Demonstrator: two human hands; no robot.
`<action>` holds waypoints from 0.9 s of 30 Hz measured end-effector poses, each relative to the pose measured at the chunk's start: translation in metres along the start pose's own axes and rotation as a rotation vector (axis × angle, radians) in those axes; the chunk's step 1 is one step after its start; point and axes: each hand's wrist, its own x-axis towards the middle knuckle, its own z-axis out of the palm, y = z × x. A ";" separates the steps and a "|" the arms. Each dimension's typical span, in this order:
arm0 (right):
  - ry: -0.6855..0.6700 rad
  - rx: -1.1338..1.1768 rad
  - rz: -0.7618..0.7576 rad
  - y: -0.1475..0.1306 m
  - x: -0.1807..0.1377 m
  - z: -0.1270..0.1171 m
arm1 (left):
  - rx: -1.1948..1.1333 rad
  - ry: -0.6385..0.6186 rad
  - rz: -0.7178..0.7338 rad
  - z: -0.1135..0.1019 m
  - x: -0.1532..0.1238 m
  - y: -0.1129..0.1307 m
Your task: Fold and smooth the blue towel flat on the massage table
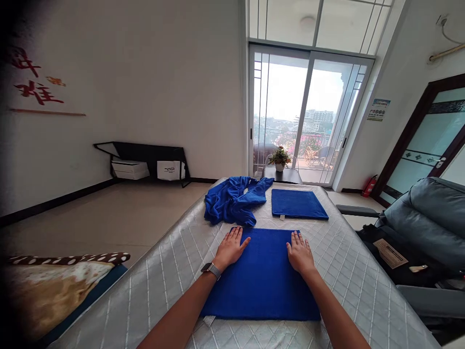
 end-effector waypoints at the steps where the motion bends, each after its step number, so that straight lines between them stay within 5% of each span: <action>1: -0.010 0.013 -0.005 0.001 -0.004 0.002 | 0.000 0.013 0.004 0.002 0.000 -0.001; 20: -0.056 0.140 -0.028 0.011 -0.026 0.003 | 0.087 0.019 0.018 0.009 0.001 -0.006; 27: -0.051 0.204 -0.033 0.013 -0.027 0.002 | 0.132 0.011 0.002 -0.009 -0.001 0.003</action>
